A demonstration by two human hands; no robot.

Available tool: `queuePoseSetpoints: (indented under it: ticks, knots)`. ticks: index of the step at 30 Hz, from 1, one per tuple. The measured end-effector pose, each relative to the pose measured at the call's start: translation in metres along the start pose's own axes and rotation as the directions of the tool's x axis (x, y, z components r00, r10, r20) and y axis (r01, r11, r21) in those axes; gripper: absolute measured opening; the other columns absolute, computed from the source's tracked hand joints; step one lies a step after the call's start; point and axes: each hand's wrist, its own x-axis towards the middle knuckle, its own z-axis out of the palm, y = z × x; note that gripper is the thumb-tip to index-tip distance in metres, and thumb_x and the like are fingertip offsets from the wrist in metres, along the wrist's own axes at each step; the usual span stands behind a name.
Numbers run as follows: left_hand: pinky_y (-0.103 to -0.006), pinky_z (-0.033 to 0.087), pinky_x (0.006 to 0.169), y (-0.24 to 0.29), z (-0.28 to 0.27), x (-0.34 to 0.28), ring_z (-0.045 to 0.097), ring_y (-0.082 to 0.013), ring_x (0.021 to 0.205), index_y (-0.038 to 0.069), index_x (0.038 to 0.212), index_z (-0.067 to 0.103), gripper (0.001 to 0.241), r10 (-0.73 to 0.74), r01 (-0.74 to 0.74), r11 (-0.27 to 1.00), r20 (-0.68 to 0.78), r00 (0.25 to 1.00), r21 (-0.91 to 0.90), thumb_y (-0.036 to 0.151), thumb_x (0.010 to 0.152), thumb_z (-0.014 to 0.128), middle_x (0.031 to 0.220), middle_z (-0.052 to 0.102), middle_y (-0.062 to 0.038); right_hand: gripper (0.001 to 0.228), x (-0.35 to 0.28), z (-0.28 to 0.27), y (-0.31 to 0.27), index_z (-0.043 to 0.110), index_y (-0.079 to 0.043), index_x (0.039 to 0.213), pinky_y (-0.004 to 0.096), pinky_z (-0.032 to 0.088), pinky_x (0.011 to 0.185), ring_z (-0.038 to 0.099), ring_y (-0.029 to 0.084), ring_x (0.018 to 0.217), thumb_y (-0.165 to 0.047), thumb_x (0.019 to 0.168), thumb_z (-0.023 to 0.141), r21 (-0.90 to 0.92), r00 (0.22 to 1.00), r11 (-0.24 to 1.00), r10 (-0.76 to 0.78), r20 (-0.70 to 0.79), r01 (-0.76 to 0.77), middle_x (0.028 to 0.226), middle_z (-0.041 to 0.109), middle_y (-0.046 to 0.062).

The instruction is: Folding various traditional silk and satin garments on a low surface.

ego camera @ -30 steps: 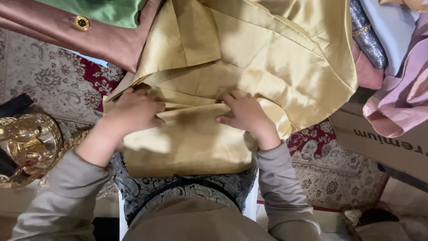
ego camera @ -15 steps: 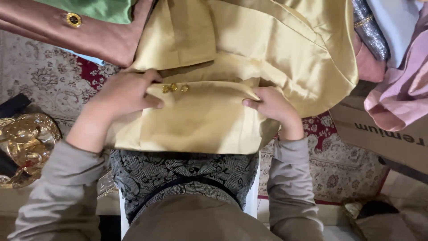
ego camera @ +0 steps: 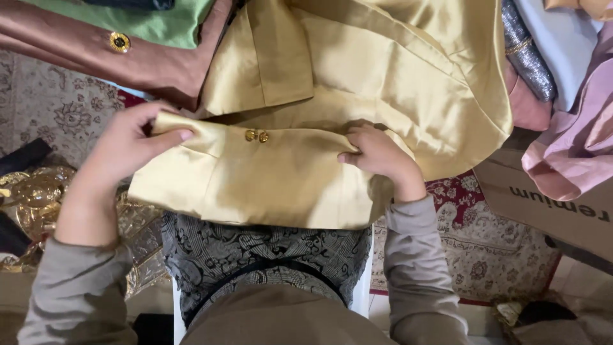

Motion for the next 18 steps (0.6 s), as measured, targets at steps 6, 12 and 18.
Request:
queuePoseSetpoints:
  ticks: [6,12,18]
  knots:
    - [-0.0332,0.055,0.082,-0.024,0.004,0.009,0.069,-0.0201,0.094,0.005,0.125,0.067,0.033,0.025,-0.024,1.0,-0.096,0.995,0.011,0.015,0.093,0.072,0.109,0.075,-0.012,0.036,-0.016,0.001,0.014,0.07,-0.001,0.113,0.046,0.053,0.082,0.066,0.037,0.091,-0.031,0.093,0.07,0.194,0.981,0.976,0.125,-0.151,-0.095,0.101,0.071,0.02]
    - [-0.0389,0.054,0.097,0.017,0.021,0.018,0.065,-0.0259,0.111,-0.004,0.13,0.058,0.035,0.137,-0.147,0.989,-0.579,0.804,0.029,0.012,0.102,0.069,0.124,0.068,-0.019,0.049,-0.009,0.004,0.038,0.056,-0.007,0.14,0.046,0.055,0.078,0.067,0.038,0.073,-0.039,0.103,0.063,0.156,0.874,0.889,0.453,-0.172,-0.43,0.076,0.065,0.021]
    - [-0.0601,0.034,0.125,0.006,0.114,-0.003,0.046,-0.0322,0.142,0.01,0.131,0.055,0.031,0.563,-0.31,0.77,-0.367,0.74,0.557,0.014,0.103,0.068,0.138,0.054,-0.013,0.048,0.014,0.034,0.055,0.068,-0.001,0.091,0.05,0.053,0.075,0.066,0.036,0.074,-0.048,0.102,0.065,-0.212,0.92,0.895,0.383,-0.081,-0.392,0.085,0.07,0.018]
